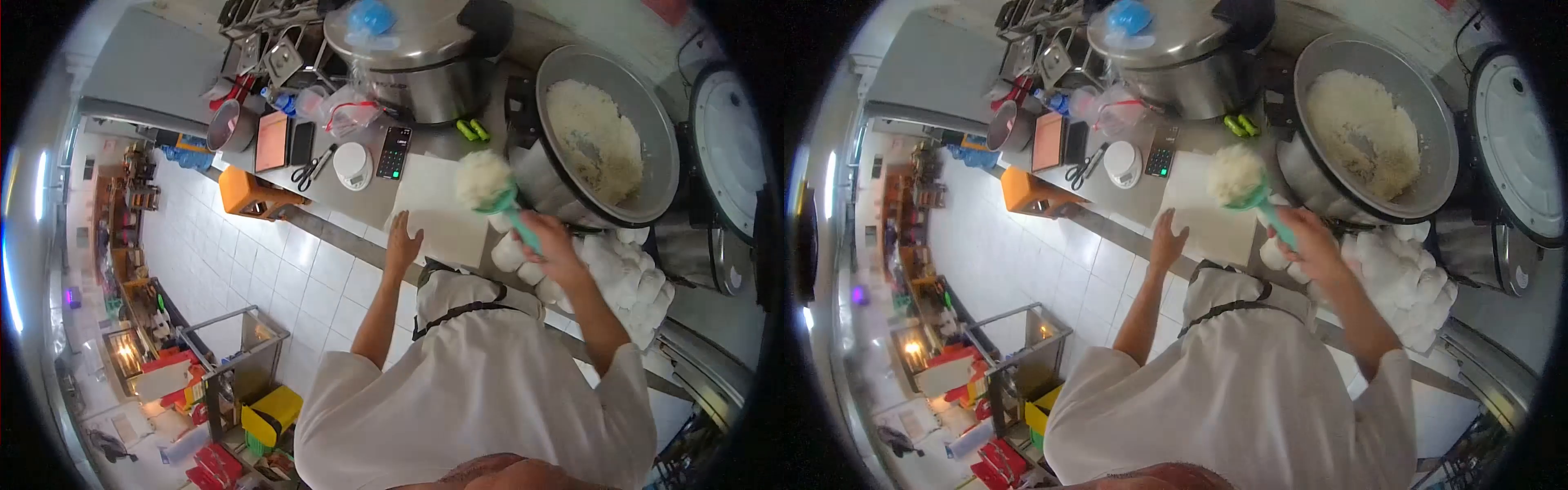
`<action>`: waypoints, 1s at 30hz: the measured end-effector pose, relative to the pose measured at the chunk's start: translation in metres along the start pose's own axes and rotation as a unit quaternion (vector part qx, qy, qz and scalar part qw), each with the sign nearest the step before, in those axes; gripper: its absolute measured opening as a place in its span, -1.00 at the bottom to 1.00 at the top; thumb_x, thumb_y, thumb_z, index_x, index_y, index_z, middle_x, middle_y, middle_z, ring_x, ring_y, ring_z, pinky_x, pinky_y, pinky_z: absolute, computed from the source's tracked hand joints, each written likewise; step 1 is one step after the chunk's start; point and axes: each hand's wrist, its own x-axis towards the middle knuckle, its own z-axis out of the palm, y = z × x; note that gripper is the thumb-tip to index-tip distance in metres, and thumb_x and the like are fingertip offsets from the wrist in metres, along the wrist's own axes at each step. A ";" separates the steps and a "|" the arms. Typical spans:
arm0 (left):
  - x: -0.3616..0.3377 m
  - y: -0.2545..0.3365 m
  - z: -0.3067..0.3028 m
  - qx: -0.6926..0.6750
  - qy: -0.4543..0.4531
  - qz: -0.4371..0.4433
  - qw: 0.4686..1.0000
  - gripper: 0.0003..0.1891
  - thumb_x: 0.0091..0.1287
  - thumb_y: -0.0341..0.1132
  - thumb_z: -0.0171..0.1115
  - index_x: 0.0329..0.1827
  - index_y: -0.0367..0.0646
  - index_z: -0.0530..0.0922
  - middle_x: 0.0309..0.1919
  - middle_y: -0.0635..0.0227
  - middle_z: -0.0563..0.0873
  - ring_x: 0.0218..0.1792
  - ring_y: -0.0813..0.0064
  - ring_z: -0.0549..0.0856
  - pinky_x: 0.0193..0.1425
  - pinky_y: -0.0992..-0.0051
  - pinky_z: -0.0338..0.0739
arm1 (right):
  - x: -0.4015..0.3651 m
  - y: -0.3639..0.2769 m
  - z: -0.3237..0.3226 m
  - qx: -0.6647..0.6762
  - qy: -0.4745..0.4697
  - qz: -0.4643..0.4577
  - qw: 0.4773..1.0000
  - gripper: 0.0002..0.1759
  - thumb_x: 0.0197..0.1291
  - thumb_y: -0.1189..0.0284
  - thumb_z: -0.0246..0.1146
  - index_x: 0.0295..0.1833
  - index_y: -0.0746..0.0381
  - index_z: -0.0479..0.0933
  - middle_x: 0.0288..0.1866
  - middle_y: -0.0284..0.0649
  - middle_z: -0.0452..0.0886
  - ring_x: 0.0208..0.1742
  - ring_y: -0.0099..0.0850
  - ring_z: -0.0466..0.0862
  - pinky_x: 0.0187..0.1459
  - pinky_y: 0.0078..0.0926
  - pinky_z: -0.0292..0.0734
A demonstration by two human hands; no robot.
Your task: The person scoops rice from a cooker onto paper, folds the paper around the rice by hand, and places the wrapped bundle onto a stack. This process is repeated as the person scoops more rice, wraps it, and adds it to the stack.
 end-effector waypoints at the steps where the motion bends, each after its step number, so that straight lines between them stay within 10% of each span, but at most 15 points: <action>1: 0.014 -0.014 0.004 0.016 -0.002 0.039 0.999 -0.19 0.25 -0.27 0.52 0.54 -0.36 0.37 0.50 -0.15 0.46 0.57 -0.12 0.37 0.64 0.07 0.28 | 0.028 0.028 -0.001 -0.013 -0.023 -0.022 0.999 -0.68 0.57 0.22 0.19 0.03 0.29 0.60 -0.27 -0.28 0.67 -0.54 -0.62 0.47 -0.60 -0.62 0.27; 4: 0.029 -0.026 0.005 0.055 -0.095 0.112 0.988 0.06 0.16 -0.15 0.61 0.67 -0.29 0.17 0.66 -0.05 0.24 0.67 -0.07 0.20 0.70 0.01 0.13 | 0.081 0.088 0.011 -0.272 0.101 -0.157 0.944 -0.64 0.53 0.28 0.20 0.26 0.27 0.60 -0.25 -0.19 0.68 -0.43 -0.44 0.62 -0.47 -0.49 0.48; 9: 0.061 -0.022 -0.012 0.127 -0.198 0.198 0.952 0.36 -0.05 0.05 0.69 0.75 -0.17 -0.02 0.74 0.13 0.08 0.73 0.09 0.07 0.74 -0.06 -0.02 | 0.136 0.176 0.030 -0.708 0.190 -0.434 0.524 -0.44 0.38 0.43 0.27 0.47 0.31 0.51 -0.21 -0.15 0.63 -0.28 -0.25 0.70 -0.35 -0.29 0.65; 21: 0.072 -0.029 -0.011 0.200 -0.264 0.190 0.924 0.45 -0.09 0.25 0.65 0.77 -0.16 -0.09 0.77 0.19 -0.05 0.76 0.21 -0.06 0.75 -0.12 -0.11 | 0.142 0.236 0.057 -0.605 0.237 -0.428 0.628 -0.39 0.40 0.52 0.28 0.55 0.20 0.45 -0.08 -0.12 0.59 -0.13 -0.19 0.71 -0.16 -0.26 0.67; 25: 0.066 -0.039 -0.014 0.124 -0.170 0.243 0.947 0.11 0.09 0.09 0.61 0.63 -0.20 0.22 0.63 0.11 0.26 0.64 0.13 0.23 0.70 -0.02 0.09 | 0.127 0.210 0.051 -0.557 0.208 -0.379 0.709 -0.39 0.42 0.52 0.27 0.57 0.16 0.44 -0.02 -0.05 0.59 -0.08 -0.12 0.70 -0.05 -0.23 0.63; 30: 0.031 -0.060 -0.011 0.011 -0.214 0.319 0.923 -0.55 0.27 -0.23 0.47 0.18 -0.20 0.63 0.20 0.19 0.68 0.26 0.10 0.64 0.36 0.17 0.60 | 0.066 0.123 0.038 -0.482 0.339 -0.531 0.609 -0.41 0.38 0.53 0.29 0.52 0.30 0.47 0.18 0.07 0.65 0.13 -0.02 0.68 0.16 -0.15 0.58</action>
